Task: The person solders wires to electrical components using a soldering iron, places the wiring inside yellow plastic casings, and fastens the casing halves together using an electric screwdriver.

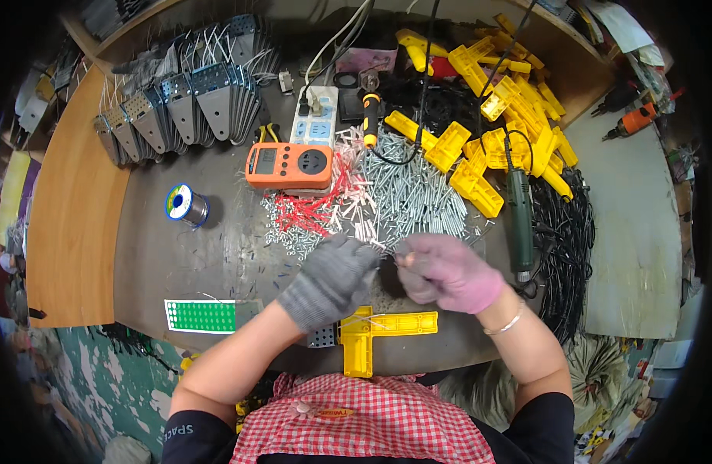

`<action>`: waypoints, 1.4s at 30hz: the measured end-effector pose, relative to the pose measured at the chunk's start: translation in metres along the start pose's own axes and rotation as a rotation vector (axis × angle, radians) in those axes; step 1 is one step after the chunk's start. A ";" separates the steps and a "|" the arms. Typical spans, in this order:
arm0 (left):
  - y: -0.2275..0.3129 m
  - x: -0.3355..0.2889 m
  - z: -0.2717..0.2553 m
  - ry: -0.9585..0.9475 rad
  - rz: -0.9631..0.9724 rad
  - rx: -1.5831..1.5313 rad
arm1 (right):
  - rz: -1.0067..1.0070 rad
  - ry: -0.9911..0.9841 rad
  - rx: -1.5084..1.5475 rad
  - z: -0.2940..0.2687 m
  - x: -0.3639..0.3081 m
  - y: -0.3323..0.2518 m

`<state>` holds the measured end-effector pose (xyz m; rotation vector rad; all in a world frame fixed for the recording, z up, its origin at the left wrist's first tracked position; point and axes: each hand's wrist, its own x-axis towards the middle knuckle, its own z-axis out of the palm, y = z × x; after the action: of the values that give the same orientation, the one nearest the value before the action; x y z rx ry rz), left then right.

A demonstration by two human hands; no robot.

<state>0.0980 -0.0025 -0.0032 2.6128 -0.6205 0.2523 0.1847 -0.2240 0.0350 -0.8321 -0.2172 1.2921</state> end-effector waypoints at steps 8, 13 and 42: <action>0.007 -0.076 0.010 0.209 -0.424 -0.568 | 0.188 0.144 0.062 0.007 0.025 0.068; 0.015 -0.065 -0.008 0.216 -0.400 -0.396 | -0.039 0.379 -0.995 0.024 0.011 0.059; 0.044 -0.058 -0.008 0.183 -0.128 -0.094 | -0.283 0.518 -1.037 0.050 -0.002 0.061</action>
<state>0.0257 -0.0118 0.0050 2.4911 -0.3911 0.4057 0.1095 -0.2024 0.0306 -1.8989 -0.5827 0.5975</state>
